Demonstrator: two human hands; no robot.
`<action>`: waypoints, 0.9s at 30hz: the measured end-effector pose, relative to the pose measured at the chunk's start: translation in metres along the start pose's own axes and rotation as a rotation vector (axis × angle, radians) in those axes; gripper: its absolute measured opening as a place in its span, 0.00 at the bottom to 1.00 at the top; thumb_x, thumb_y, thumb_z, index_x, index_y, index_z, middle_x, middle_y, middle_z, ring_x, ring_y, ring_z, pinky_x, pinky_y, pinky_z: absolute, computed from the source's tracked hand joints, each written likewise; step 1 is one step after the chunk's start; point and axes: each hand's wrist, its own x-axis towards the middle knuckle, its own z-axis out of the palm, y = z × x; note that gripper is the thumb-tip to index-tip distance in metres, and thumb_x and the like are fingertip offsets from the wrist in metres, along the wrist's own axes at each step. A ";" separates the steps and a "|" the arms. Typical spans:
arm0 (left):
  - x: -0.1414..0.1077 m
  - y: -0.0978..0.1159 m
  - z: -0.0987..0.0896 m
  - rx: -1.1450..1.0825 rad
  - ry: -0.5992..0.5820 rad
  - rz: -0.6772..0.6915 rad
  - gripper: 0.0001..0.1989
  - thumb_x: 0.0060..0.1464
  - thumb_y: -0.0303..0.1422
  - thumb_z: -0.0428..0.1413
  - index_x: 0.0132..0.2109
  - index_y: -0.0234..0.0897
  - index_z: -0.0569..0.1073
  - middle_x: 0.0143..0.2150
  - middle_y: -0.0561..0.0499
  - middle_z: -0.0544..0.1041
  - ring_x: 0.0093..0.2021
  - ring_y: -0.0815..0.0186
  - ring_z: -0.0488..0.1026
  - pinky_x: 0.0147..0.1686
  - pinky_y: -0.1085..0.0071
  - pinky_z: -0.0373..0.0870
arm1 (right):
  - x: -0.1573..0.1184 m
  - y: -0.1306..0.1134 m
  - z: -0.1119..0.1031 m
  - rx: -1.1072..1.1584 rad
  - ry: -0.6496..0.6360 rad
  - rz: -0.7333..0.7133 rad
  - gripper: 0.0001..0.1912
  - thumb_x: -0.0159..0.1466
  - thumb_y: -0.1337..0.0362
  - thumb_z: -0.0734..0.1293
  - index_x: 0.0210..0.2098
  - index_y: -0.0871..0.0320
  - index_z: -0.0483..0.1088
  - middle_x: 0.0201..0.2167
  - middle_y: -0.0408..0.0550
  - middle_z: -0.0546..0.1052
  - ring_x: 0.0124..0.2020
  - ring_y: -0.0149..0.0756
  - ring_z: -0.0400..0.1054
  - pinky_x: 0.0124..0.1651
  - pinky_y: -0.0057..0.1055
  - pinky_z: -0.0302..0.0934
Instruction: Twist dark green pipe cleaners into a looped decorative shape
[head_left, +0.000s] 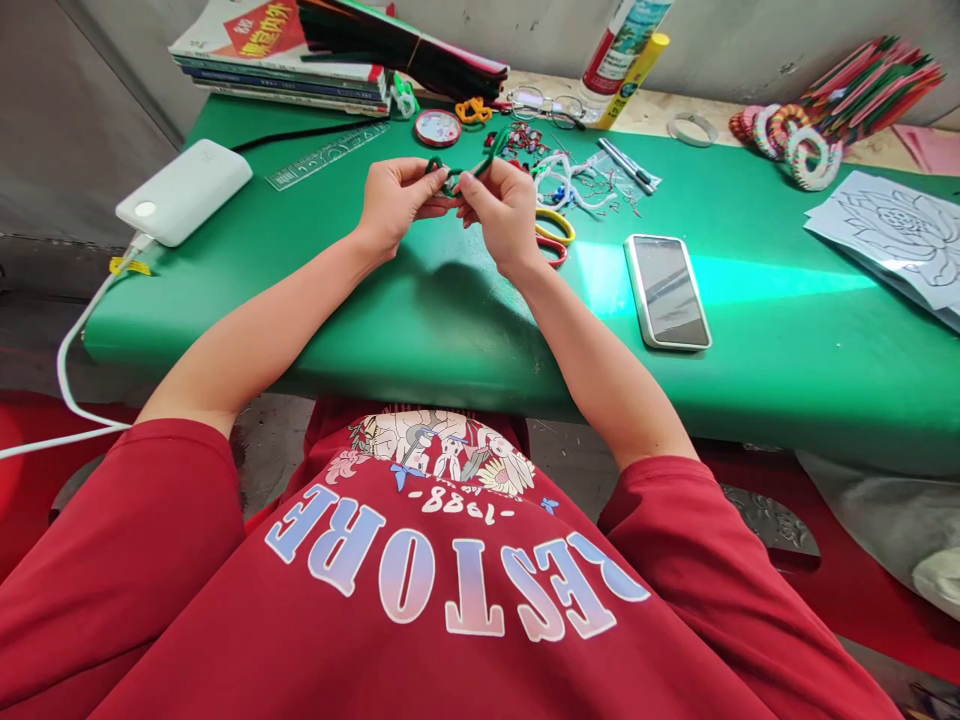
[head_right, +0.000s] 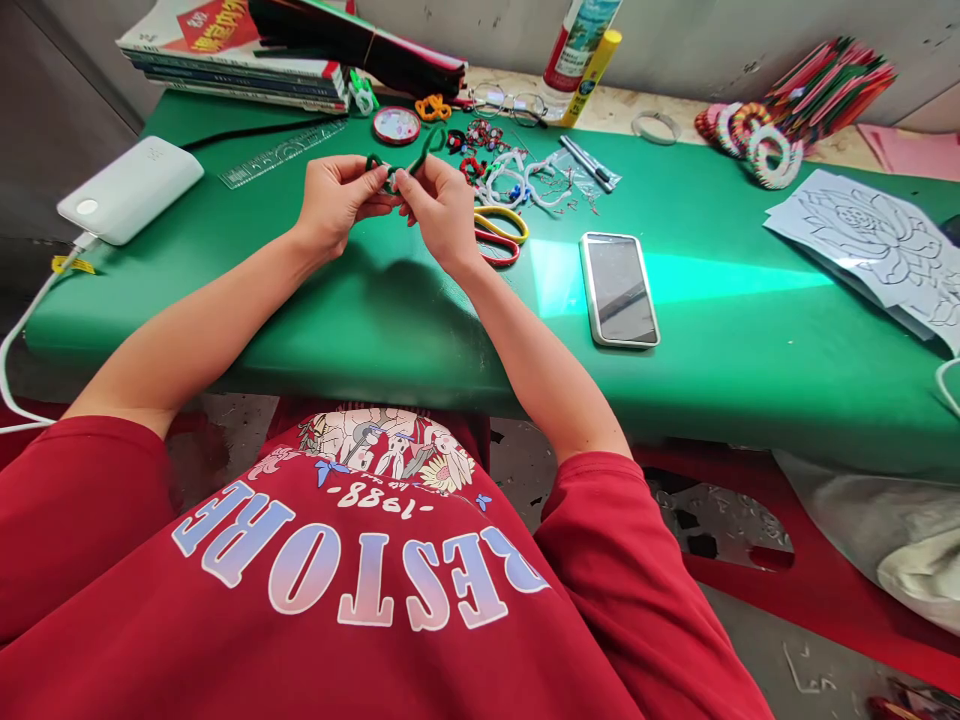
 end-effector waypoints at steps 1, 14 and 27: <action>0.003 -0.004 -0.001 -0.009 0.001 0.007 0.26 0.46 0.58 0.89 0.37 0.51 0.87 0.41 0.49 0.94 0.51 0.45 0.93 0.54 0.46 0.98 | -0.002 0.000 0.000 -0.028 -0.035 -0.034 0.33 0.80 0.37 0.86 0.34 0.44 0.66 0.33 0.45 0.79 0.41 0.48 0.77 0.51 0.47 0.78; 0.026 -0.034 -0.016 0.073 -0.046 0.171 0.38 0.52 0.84 0.73 0.42 0.58 0.87 0.46 0.54 0.94 0.48 0.51 0.90 0.49 0.47 0.96 | 0.005 -0.002 -0.002 0.092 -0.066 0.087 0.36 0.65 0.26 0.84 0.34 0.42 0.63 0.35 0.47 0.81 0.46 0.52 0.76 0.50 0.49 0.75; 0.002 0.000 -0.003 0.090 -0.025 0.089 0.34 0.46 0.76 0.80 0.37 0.56 0.83 0.40 0.55 0.92 0.42 0.54 0.86 0.50 0.48 0.95 | -0.007 -0.018 -0.005 0.014 -0.004 0.174 0.37 0.57 0.26 0.88 0.37 0.38 0.66 0.28 0.44 0.74 0.55 0.59 0.78 0.53 0.51 0.71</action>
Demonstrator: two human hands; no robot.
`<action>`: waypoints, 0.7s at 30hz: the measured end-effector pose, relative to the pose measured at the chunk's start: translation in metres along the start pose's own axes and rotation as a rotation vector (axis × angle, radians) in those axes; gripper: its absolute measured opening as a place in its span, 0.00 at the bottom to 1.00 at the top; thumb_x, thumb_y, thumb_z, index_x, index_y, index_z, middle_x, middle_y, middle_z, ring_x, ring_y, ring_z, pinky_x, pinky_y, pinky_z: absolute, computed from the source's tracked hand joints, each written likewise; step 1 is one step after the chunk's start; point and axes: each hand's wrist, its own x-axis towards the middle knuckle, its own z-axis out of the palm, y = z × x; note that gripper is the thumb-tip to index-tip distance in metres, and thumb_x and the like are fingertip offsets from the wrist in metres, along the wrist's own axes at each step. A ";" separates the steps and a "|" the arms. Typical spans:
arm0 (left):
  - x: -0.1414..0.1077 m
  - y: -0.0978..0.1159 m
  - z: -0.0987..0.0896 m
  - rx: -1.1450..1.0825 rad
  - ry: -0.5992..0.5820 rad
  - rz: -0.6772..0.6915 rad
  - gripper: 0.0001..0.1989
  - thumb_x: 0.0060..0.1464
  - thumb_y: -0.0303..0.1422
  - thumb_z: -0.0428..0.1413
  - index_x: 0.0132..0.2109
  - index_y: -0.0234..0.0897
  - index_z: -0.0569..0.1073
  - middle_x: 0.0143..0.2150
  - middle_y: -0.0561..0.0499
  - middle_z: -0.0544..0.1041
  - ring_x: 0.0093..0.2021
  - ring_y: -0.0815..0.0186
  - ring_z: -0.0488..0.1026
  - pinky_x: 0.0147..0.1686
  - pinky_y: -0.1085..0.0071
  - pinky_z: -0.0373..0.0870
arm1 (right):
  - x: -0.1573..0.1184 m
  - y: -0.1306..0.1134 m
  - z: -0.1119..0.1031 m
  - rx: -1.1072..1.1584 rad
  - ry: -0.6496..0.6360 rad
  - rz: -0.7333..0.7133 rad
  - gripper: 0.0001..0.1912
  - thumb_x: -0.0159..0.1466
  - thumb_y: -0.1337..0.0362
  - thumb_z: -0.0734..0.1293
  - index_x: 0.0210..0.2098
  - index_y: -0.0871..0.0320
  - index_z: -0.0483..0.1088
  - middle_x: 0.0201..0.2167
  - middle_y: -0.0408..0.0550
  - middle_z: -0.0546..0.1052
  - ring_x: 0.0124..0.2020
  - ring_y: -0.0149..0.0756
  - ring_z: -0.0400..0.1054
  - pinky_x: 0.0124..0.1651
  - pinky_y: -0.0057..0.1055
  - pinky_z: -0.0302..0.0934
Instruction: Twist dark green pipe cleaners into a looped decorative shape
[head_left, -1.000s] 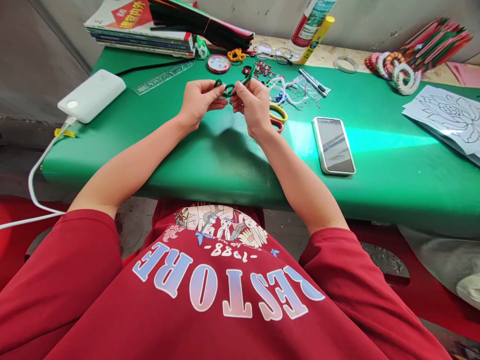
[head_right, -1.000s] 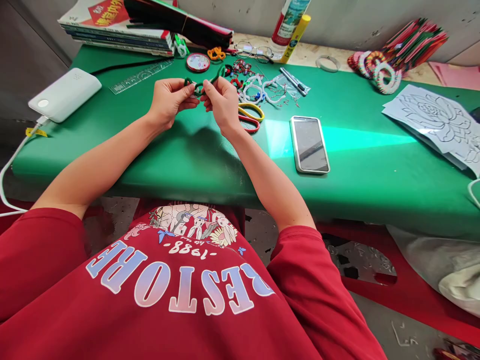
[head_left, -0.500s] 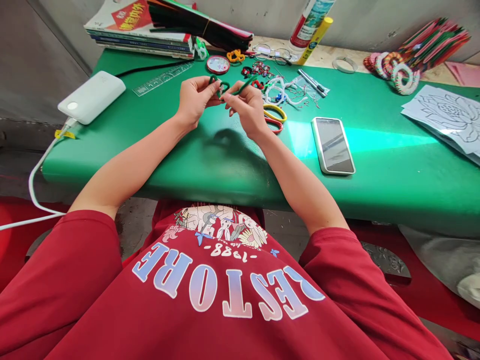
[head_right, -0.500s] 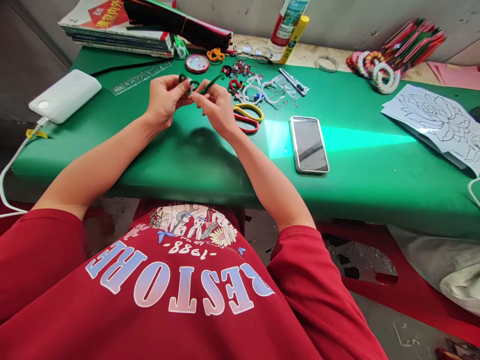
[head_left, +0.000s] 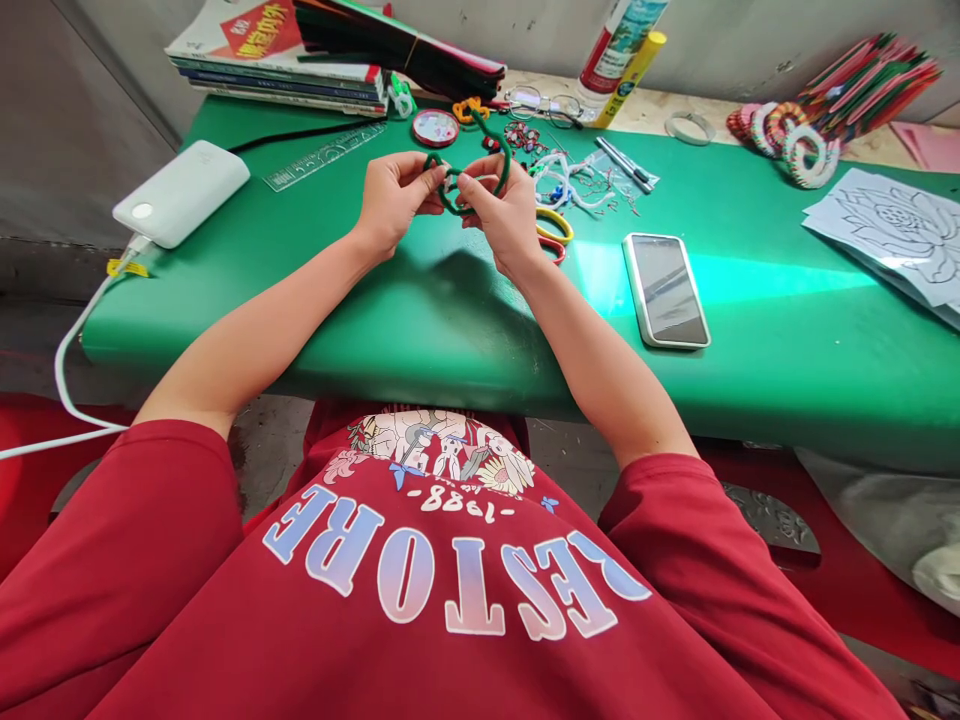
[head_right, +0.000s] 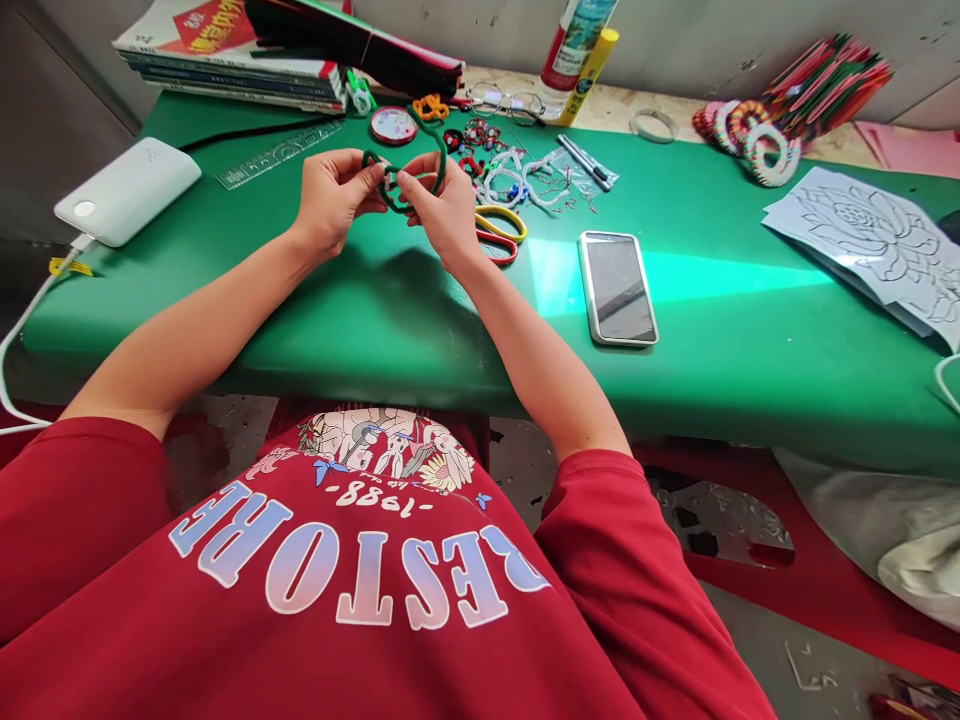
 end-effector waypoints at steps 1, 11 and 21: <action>0.001 -0.003 0.001 -0.003 -0.004 0.001 0.34 0.45 0.76 0.81 0.37 0.56 0.84 0.39 0.55 0.92 0.41 0.53 0.85 0.50 0.47 0.95 | 0.003 0.003 0.001 -0.003 0.002 -0.016 0.37 0.59 0.25 0.87 0.38 0.38 0.66 0.28 0.43 0.73 0.55 0.57 0.79 0.54 0.51 0.71; -0.012 0.015 0.005 0.023 -0.095 0.064 0.35 0.46 0.79 0.80 0.36 0.55 0.86 0.36 0.53 0.91 0.35 0.50 0.89 0.45 0.42 0.97 | 0.015 0.019 -0.003 -0.012 0.054 -0.099 0.23 0.66 0.46 0.86 0.33 0.42 0.70 0.35 0.48 0.83 0.45 0.58 0.84 0.50 0.51 0.85; -0.016 0.022 0.002 0.123 -0.153 0.157 0.24 0.54 0.70 0.76 0.37 0.59 0.87 0.34 0.54 0.90 0.33 0.51 0.89 0.47 0.38 0.97 | 0.015 0.020 -0.005 -0.053 0.014 -0.130 0.23 0.62 0.40 0.85 0.29 0.40 0.71 0.28 0.47 0.78 0.43 0.59 0.82 0.49 0.56 0.84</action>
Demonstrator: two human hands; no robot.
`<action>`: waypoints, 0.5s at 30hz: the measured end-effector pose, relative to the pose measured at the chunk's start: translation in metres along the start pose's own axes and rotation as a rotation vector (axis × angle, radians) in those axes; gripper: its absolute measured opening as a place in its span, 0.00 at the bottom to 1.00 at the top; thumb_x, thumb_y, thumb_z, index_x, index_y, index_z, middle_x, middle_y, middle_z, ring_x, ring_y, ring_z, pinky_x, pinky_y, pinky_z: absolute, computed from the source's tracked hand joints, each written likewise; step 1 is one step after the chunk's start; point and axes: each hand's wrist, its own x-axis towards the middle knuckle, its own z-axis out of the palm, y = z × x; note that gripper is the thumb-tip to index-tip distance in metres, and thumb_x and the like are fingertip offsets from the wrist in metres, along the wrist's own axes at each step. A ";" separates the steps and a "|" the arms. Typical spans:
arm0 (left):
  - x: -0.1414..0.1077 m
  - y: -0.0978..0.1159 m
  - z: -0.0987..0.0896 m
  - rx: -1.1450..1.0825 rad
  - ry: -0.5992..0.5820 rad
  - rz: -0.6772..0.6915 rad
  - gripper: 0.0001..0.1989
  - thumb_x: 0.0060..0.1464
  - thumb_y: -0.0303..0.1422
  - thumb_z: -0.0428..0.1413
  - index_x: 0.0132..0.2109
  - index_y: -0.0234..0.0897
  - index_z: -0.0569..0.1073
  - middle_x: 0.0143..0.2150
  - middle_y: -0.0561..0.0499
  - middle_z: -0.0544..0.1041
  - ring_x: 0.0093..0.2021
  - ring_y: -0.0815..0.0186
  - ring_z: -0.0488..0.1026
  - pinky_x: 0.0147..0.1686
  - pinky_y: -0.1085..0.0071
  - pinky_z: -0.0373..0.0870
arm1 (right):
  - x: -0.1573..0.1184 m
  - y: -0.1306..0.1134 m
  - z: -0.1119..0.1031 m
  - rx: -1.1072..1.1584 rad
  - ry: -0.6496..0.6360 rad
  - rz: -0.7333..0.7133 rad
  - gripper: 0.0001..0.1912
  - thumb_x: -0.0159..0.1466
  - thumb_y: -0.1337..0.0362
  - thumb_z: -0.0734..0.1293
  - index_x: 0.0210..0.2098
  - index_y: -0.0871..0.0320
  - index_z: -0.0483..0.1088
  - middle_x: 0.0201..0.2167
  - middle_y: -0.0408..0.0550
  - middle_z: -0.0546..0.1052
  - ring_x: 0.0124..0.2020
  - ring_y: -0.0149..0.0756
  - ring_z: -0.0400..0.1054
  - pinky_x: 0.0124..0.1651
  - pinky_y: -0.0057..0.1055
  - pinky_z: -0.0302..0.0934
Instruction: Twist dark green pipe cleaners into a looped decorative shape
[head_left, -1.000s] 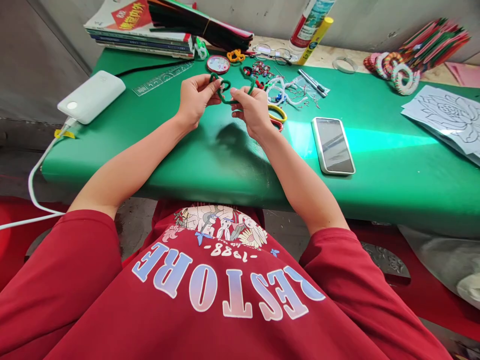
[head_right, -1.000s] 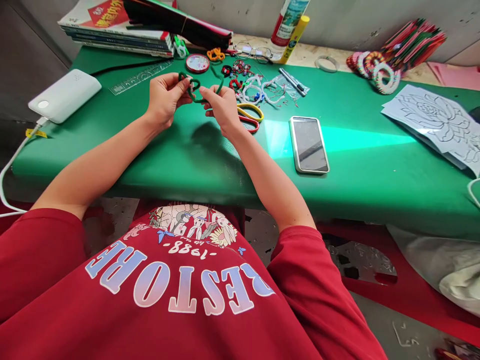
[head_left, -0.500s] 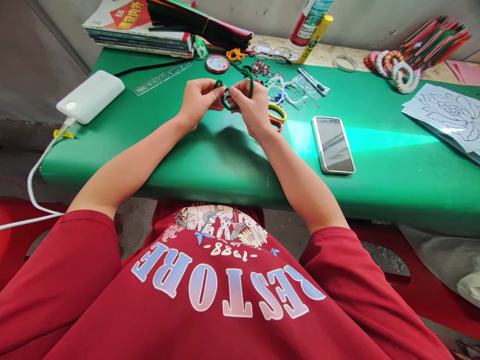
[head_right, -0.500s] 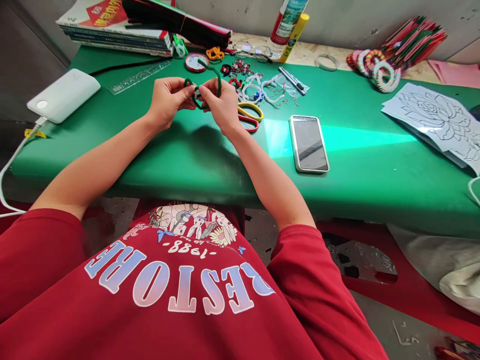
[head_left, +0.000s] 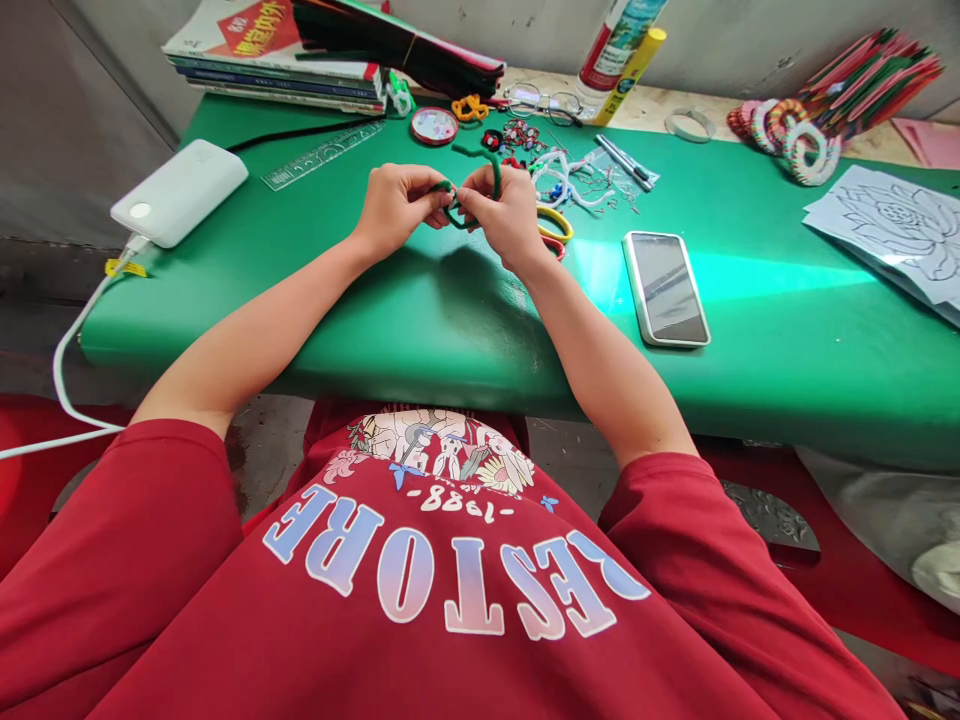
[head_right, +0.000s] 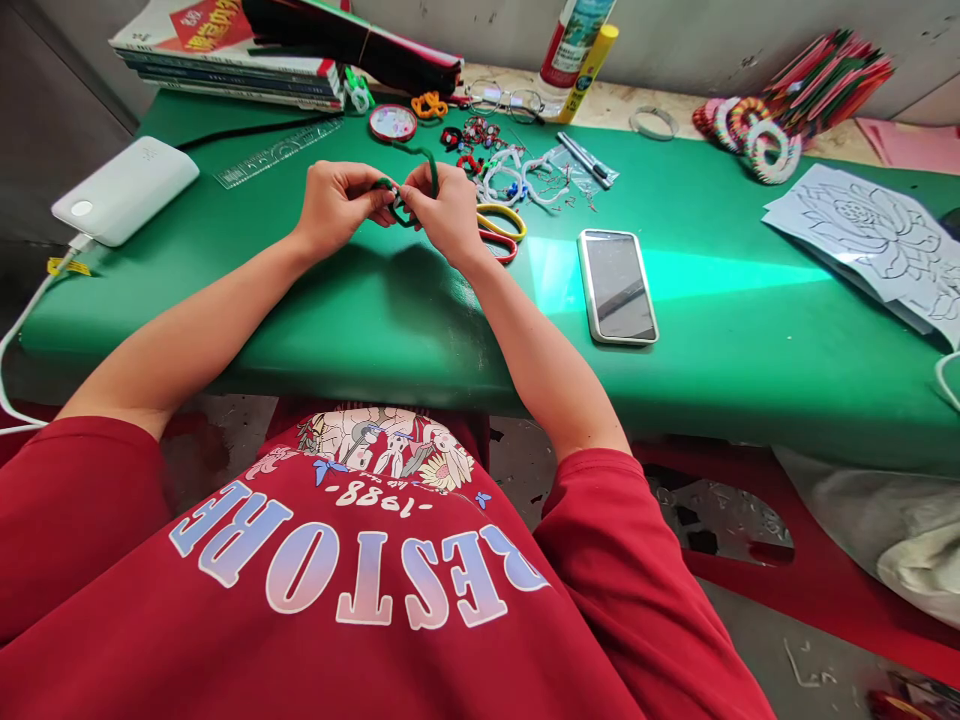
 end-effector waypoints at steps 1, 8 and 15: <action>-0.001 0.001 -0.001 0.000 0.003 0.002 0.23 0.55 0.68 0.76 0.37 0.59 0.88 0.34 0.54 0.90 0.34 0.51 0.89 0.47 0.39 0.97 | -0.001 -0.001 0.000 0.000 0.001 -0.006 0.24 0.62 0.39 0.84 0.29 0.40 0.70 0.28 0.47 0.77 0.43 0.60 0.82 0.49 0.57 0.83; -0.001 0.002 -0.001 -0.055 -0.005 -0.008 0.21 0.51 0.66 0.81 0.36 0.62 0.88 0.35 0.56 0.91 0.33 0.51 0.88 0.47 0.39 0.97 | 0.001 -0.002 -0.004 -0.056 0.019 -0.048 0.22 0.61 0.40 0.83 0.29 0.37 0.70 0.31 0.49 0.80 0.49 0.65 0.83 0.53 0.60 0.82; -0.005 0.005 -0.002 0.031 0.026 0.028 0.18 0.59 0.61 0.77 0.37 0.57 0.86 0.34 0.53 0.90 0.35 0.51 0.90 0.47 0.45 0.95 | 0.001 -0.006 -0.003 -0.042 0.012 -0.019 0.25 0.65 0.43 0.87 0.30 0.41 0.70 0.31 0.47 0.81 0.44 0.60 0.82 0.49 0.56 0.85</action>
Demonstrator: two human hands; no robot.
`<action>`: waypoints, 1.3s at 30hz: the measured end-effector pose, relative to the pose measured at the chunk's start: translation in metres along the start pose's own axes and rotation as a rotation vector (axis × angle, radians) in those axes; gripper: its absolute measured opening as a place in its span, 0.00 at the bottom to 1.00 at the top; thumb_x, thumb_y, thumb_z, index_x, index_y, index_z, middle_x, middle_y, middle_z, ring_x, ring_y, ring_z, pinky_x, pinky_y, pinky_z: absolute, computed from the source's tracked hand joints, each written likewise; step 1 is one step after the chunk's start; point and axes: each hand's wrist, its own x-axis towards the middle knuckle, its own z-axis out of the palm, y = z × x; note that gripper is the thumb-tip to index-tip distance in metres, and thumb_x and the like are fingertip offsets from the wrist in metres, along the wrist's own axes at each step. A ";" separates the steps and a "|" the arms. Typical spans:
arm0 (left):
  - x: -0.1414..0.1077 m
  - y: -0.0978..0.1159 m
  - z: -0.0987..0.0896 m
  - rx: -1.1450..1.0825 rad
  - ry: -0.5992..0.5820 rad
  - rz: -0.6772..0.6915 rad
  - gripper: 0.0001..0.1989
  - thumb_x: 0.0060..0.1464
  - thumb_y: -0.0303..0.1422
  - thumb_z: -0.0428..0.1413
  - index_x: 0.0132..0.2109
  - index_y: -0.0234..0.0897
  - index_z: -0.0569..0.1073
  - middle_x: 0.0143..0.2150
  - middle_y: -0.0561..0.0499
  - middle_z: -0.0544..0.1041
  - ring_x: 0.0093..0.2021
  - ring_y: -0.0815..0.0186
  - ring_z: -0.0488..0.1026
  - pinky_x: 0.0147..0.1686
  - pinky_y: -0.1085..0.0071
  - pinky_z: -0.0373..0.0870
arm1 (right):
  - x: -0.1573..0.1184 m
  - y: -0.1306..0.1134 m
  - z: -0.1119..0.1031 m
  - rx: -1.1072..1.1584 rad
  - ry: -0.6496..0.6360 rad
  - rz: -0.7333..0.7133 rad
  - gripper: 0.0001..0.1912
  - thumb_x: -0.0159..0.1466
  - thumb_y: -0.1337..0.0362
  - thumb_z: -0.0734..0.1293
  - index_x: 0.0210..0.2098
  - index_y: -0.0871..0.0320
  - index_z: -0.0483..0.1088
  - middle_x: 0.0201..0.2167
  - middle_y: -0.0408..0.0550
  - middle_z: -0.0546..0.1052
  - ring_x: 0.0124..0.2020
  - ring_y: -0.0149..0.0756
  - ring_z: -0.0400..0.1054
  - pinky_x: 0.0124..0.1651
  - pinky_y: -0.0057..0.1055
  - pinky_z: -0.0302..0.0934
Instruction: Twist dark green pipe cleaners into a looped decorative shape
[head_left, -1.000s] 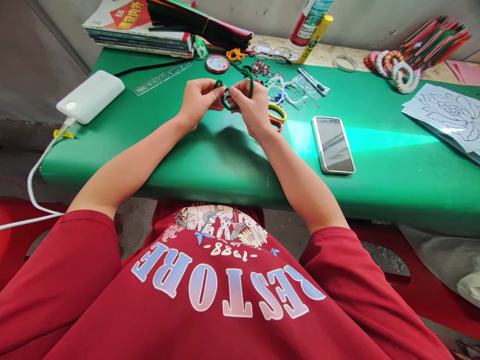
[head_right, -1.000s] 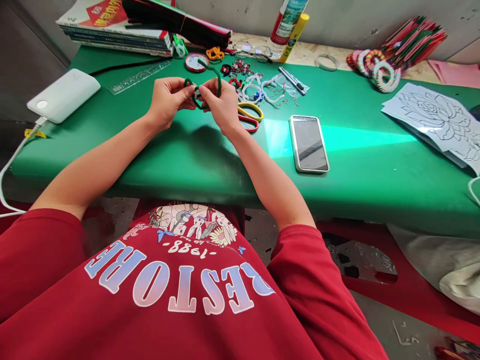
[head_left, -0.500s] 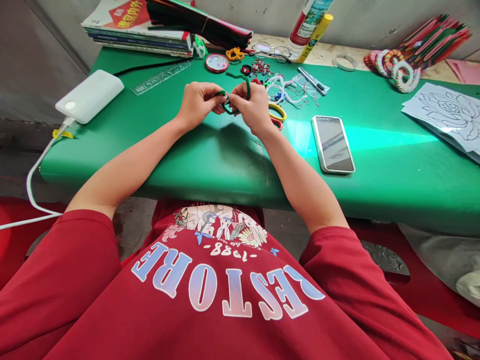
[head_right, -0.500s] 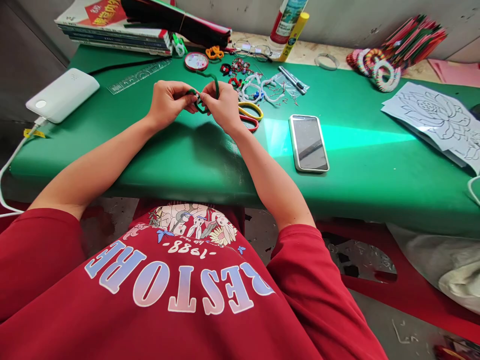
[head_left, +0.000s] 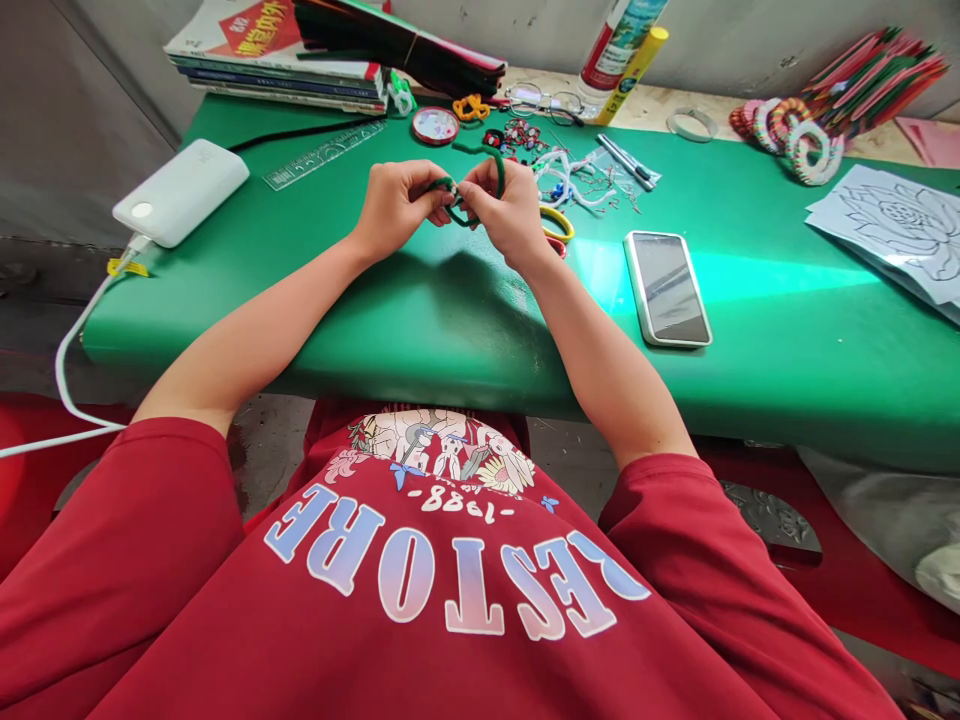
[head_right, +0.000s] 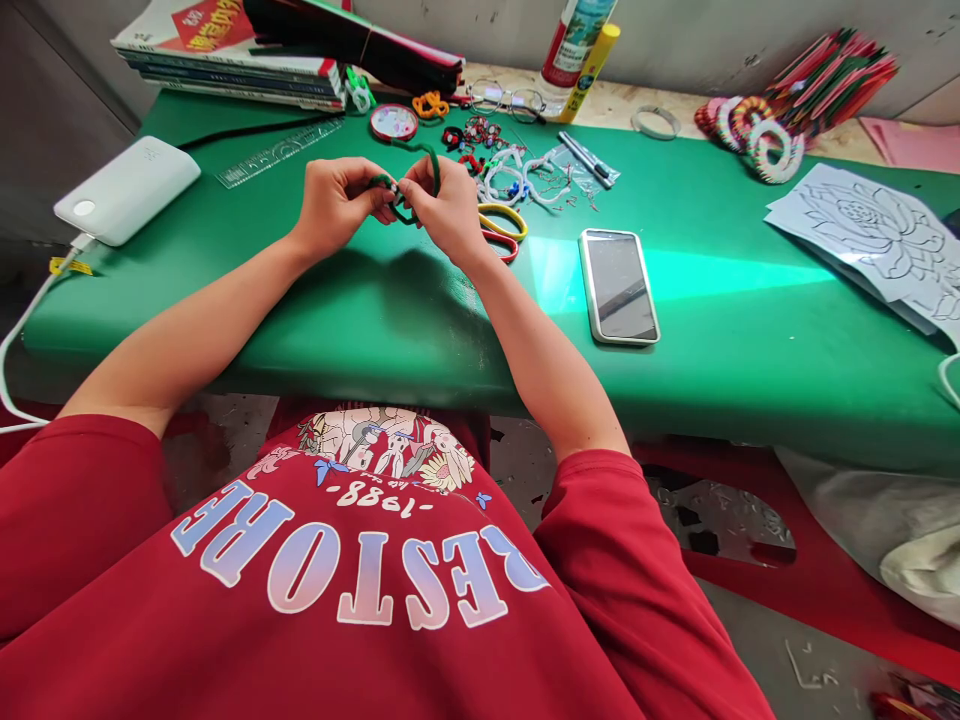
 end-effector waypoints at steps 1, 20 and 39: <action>-0.001 0.002 0.000 0.012 0.008 0.019 0.17 0.60 0.59 0.76 0.37 0.57 0.87 0.34 0.53 0.89 0.35 0.51 0.90 0.46 0.45 0.94 | 0.000 -0.001 0.000 0.000 -0.004 0.001 0.26 0.65 0.44 0.88 0.30 0.41 0.70 0.31 0.47 0.81 0.43 0.59 0.82 0.49 0.55 0.85; 0.008 -0.012 0.009 -0.113 0.108 -0.151 0.23 0.65 0.60 0.82 0.43 0.51 0.86 0.40 0.53 0.92 0.47 0.49 0.95 0.51 0.47 0.97 | 0.015 0.007 0.005 0.289 -0.159 0.185 0.38 0.57 0.25 0.84 0.36 0.39 0.61 0.26 0.41 0.65 0.44 0.52 0.72 0.50 0.52 0.66; 0.009 -0.013 0.010 -0.209 0.100 -0.215 0.20 0.64 0.53 0.86 0.43 0.51 0.87 0.40 0.55 0.92 0.48 0.49 0.95 0.56 0.44 1.01 | -0.014 -0.022 0.001 0.384 -0.060 0.235 0.35 0.60 0.30 0.92 0.36 0.39 0.70 0.31 0.44 0.78 0.46 0.56 0.80 0.48 0.50 0.73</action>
